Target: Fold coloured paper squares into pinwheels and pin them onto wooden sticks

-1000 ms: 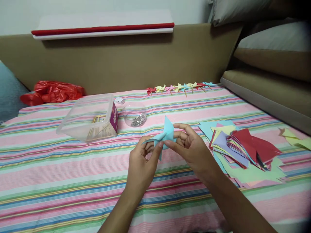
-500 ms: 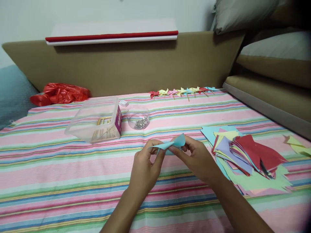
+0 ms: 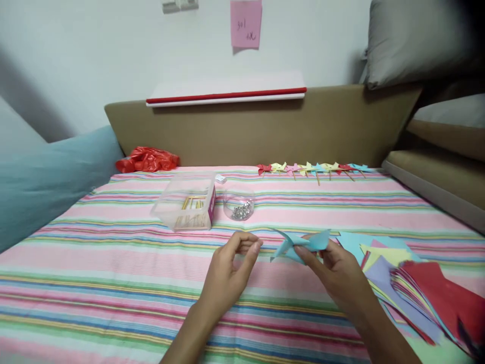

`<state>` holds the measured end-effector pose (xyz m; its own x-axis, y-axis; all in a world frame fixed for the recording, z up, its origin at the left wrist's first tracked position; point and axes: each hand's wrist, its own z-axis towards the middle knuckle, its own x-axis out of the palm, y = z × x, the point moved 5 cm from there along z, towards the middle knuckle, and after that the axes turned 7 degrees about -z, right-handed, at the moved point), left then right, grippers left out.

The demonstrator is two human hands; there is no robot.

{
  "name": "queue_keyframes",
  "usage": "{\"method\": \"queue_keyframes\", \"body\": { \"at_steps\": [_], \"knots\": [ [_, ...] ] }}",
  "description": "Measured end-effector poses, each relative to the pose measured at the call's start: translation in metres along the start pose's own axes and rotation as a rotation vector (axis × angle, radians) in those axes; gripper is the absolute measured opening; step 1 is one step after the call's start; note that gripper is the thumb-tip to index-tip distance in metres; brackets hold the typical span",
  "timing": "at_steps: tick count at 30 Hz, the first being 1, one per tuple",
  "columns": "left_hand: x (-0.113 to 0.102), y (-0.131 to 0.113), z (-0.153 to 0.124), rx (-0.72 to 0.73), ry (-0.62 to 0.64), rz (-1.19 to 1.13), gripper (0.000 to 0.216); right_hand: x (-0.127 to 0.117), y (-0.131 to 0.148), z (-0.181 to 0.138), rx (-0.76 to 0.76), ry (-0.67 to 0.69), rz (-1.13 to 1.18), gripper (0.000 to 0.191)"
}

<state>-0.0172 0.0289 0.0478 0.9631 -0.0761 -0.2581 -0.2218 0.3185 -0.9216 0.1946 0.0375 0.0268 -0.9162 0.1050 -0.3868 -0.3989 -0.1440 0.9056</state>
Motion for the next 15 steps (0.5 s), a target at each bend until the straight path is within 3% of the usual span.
{"method": "queue_keyframes", "body": {
  "at_steps": [3,5,8,9,11,15],
  "knots": [
    [-0.031,-0.011,0.002,0.12,-0.012,0.29,0.018,-0.006,-0.01,0.001,0.118,-0.049,0.121,0.039],
    [-0.068,-0.019,0.011,0.154,-0.161,0.442,0.021,-0.008,-0.015,0.003,0.168,-0.056,0.222,0.044],
    [-0.13,-0.024,0.044,0.038,-0.408,0.612,0.032,-0.012,-0.022,0.008,0.212,-0.057,0.316,0.047],
    [-0.146,-0.02,0.061,-0.059,-0.386,0.714,0.036,-0.014,-0.025,0.01,0.225,-0.053,0.328,0.047],
    [-0.168,-0.005,0.098,-0.255,-0.222,0.872,0.032,-0.018,-0.029,0.014,0.241,-0.042,0.354,0.049],
    [-0.183,0.037,0.15,-0.497,0.01,0.907,0.015,-0.027,-0.032,0.015,0.253,-0.074,0.411,0.049]
  ]
}}
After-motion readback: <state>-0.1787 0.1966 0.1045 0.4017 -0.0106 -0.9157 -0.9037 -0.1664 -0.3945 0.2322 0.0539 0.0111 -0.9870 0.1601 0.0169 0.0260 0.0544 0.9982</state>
